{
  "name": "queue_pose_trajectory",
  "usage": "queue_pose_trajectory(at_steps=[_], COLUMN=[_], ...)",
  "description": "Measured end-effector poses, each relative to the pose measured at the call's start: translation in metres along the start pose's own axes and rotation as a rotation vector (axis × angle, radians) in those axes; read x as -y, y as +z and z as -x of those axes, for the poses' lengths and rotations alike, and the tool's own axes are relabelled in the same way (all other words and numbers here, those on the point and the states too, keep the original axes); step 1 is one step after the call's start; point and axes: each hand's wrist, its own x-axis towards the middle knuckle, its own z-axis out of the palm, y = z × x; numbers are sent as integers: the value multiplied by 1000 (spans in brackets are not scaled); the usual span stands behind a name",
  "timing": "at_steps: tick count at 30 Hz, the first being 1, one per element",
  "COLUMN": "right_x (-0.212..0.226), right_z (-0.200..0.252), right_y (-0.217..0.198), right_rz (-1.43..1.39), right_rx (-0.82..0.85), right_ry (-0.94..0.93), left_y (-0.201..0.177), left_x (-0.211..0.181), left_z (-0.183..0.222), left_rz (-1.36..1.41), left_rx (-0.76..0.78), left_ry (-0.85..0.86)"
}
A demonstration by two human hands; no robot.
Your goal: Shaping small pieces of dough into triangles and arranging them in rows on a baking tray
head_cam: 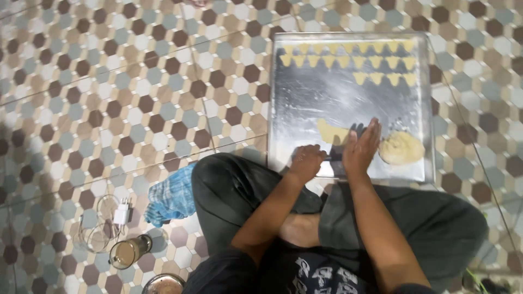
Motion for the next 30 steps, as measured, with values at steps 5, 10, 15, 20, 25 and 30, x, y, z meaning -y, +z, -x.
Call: queue_pose_trajectory(at_steps=[5, 10, 15, 20, 25, 30], right_x=[-7, 13, 33, 23, 19, 11], right_z=[5, 3, 0, -4, -13, -39], right_y=[1, 2, 4, 19, 26, 45], right_rz=[-24, 102, 212, 288, 390, 311], right_rx=[3, 153, 408, 710, 715, 632], right_ry=[265, 166, 31, 82, 31, -48], left_y=[13, -20, -49, -42, -35, -37], left_x=[8, 5, 7, 20, 18, 12], left_z=[-9, -11, -15, -20, -23, -28], left_rz=[-115, -68, -51, -118, -22, 76], left_rx=[-117, -216, -137, -31, -17, -24], left_ry=[-36, -47, -131, -247, -270, -345])
